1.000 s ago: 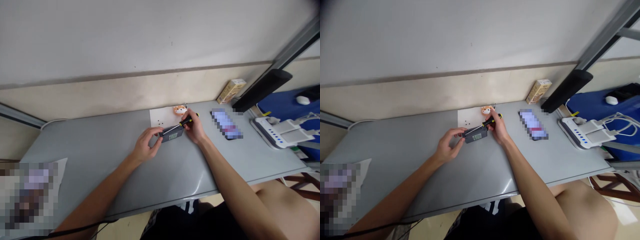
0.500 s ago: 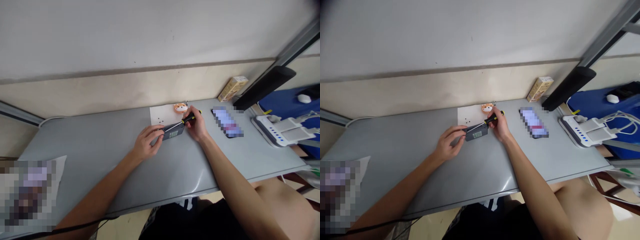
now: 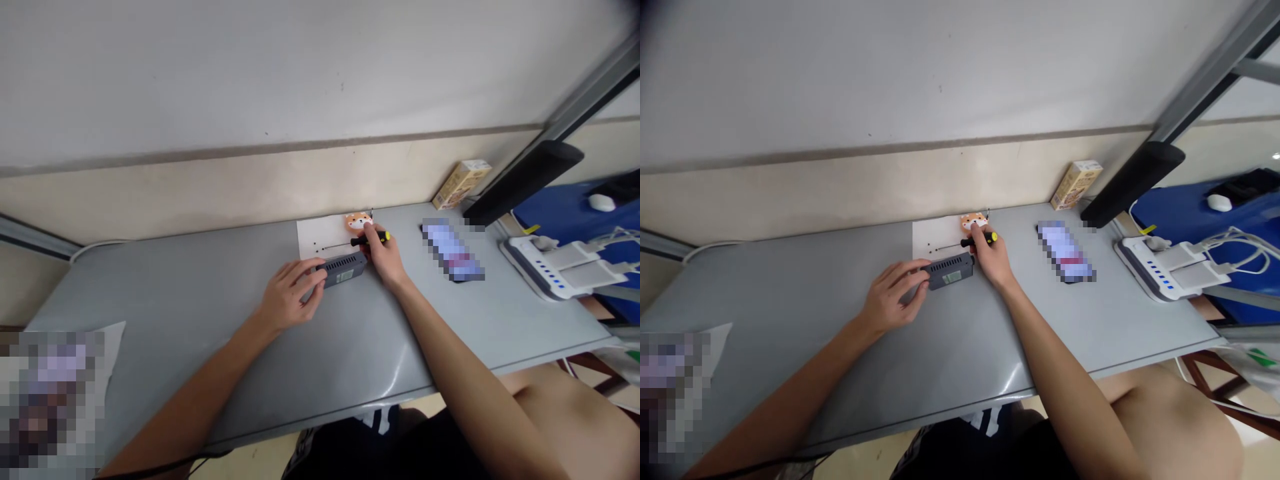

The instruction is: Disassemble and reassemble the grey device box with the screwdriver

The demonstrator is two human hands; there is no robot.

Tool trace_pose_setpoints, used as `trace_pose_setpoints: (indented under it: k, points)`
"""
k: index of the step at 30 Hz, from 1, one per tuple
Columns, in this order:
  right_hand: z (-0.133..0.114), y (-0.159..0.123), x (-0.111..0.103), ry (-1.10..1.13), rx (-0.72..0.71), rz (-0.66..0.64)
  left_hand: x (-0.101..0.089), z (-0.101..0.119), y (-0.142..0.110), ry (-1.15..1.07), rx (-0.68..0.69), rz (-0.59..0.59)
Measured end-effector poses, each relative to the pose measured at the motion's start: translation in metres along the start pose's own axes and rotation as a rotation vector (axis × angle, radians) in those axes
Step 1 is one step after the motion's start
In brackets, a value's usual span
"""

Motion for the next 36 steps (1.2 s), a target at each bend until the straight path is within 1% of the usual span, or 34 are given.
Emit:
trace_pose_setpoints:
  k: [3,6,9,11,13,16,19,22,25,28,31,33,36]
  points:
    - [-0.003,-0.001,0.001,0.001,-0.01,-0.014,0.001,-0.003,0.0,-0.021,-0.035,-0.009]
    - [-0.004,-0.001,0.002,-0.005,-0.01,-0.027,0.002,-0.003,0.001,-0.116,-0.065,-0.007]
    - [-0.001,0.0,0.001,0.008,0.021,-0.013,0.003,-0.003,0.002,-0.228,-0.108,-0.031]
    - [0.002,0.001,-0.001,0.028,0.055,0.012,0.005,-0.003,0.002,-0.258,-0.125,-0.048]
    - [0.005,0.002,-0.003,0.055,0.083,0.037,0.006,-0.003,0.001,-0.247,-0.119,-0.039]
    - [0.007,0.004,-0.006,0.085,0.096,0.061,0.005,-0.006,-0.001,-0.217,-0.11,0.022]
    - [0.007,0.006,-0.008,0.132,0.112,0.073,0.003,-0.01,-0.003,-0.237,-0.102,0.065]
    - [0.006,0.008,-0.012,0.223,0.142,0.08,0.001,-0.011,-0.003,-0.263,-0.078,0.064]
    - [0.004,0.01,-0.021,0.364,0.162,0.132,-0.002,-0.01,-0.004,-0.267,-0.064,0.071]
    - [-0.001,0.012,-0.033,0.487,0.15,0.18,-0.006,-0.012,-0.004,-0.277,-0.116,0.105]
    - [-0.008,0.012,-0.041,0.549,0.125,0.181,-0.008,-0.01,0.0,-0.277,-0.16,0.121]
    - [-0.011,0.011,-0.042,0.575,0.123,0.172,-0.007,-0.005,0.006,-0.226,-0.16,0.112]
    - [-0.013,0.01,-0.041,0.606,0.13,0.145,-0.002,0.005,0.018,-0.065,-0.129,0.071]
Point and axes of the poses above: each hand's wrist, its own y-axis towards the middle knuckle, its own x-axis out of the palm, z = x × y, the point moved 6 cm from there along y, towards the middle knuckle, and after that the axes turned 13 degrees about -y, right-handed, at the moved point
